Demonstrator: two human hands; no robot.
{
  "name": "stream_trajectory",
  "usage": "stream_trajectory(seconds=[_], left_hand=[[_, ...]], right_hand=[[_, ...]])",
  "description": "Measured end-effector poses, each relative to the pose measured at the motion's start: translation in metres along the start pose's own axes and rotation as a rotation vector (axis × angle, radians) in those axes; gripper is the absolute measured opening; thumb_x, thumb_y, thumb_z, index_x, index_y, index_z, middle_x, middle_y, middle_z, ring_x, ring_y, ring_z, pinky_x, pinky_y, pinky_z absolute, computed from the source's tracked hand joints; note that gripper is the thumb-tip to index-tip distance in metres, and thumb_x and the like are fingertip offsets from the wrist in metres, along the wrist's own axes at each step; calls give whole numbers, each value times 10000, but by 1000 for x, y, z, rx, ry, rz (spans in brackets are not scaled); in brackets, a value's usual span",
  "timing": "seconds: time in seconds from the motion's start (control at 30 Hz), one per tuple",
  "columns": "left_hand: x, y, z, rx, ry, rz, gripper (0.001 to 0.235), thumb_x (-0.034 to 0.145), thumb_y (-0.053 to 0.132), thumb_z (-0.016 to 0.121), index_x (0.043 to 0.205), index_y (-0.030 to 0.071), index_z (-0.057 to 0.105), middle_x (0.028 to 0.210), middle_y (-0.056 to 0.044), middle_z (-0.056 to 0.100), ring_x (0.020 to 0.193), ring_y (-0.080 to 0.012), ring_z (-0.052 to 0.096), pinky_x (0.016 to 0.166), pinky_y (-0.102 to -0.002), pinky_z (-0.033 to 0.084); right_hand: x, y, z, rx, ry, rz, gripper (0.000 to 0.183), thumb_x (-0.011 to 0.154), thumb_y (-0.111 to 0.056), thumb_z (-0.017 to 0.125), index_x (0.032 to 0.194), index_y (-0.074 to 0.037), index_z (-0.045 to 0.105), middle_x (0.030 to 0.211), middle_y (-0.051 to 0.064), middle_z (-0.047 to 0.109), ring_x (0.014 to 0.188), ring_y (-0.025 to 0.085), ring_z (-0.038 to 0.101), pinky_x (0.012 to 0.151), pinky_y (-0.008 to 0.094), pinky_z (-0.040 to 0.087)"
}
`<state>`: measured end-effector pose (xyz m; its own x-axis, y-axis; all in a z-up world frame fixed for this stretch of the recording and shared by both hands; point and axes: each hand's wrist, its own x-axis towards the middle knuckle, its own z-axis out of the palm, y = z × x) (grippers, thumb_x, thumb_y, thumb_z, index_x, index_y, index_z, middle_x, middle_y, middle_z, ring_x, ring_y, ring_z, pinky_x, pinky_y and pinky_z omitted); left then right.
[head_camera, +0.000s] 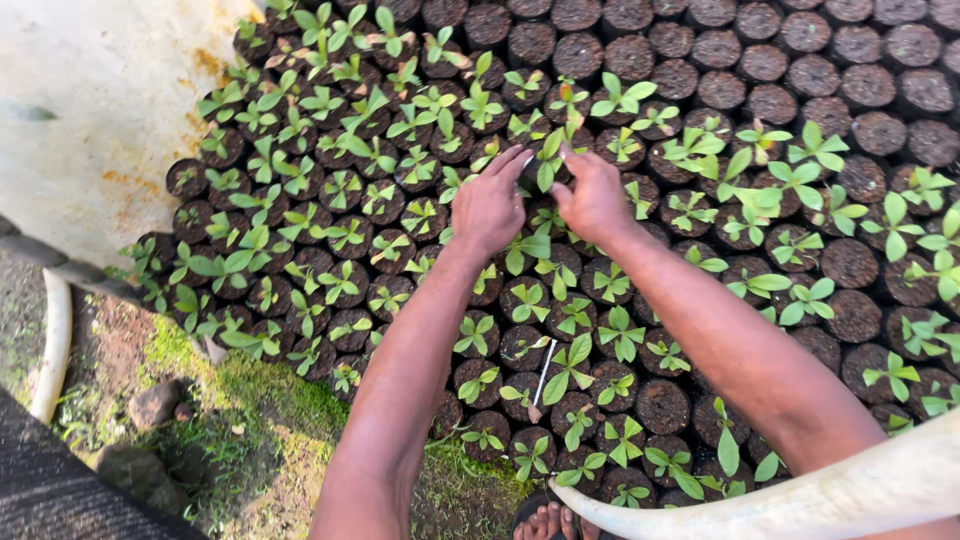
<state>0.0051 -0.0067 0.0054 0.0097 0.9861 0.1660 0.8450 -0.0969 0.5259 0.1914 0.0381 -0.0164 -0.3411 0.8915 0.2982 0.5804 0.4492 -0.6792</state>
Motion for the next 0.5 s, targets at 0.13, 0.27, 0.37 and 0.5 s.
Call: stream_trajectory(seconds=[0.13,0.27,0.37,0.5], left_hand=[[5,3,6,68,-75,-46,609,838,91,610,1424,251,583,1461,12,578,1025,-313,709,835,-444,575],[10,4,15,162,-112,-72,539,885,158,610,1416,251,592,1480,-78,543,1089,-334,686,903,-481,555],[15,6,23,283,-216,-137,582,878,229,615,1455,255,548,1464,-151,465,1167,-352,634,973,-564,473],[24,12,24,442,-403,-192,631,960,297,562,1578,259,438,1426,-196,424,1189,-354,616,1108,-628,356]], right_hand=[[4,14,6,-22,-17,2,558,824,-115,810,1321,69,638,1087,253,687,1000,420,692,901,455,553],[11,14,11,-166,-46,104,515,758,-198,844,1220,-17,704,1142,235,636,1003,436,671,885,507,542],[17,5,18,-212,-101,299,415,735,-235,823,1131,-133,752,1208,200,591,1004,430,667,859,529,534],[26,-7,18,-235,-137,406,240,758,-174,743,995,-139,762,1136,159,646,1018,402,684,871,535,539]])
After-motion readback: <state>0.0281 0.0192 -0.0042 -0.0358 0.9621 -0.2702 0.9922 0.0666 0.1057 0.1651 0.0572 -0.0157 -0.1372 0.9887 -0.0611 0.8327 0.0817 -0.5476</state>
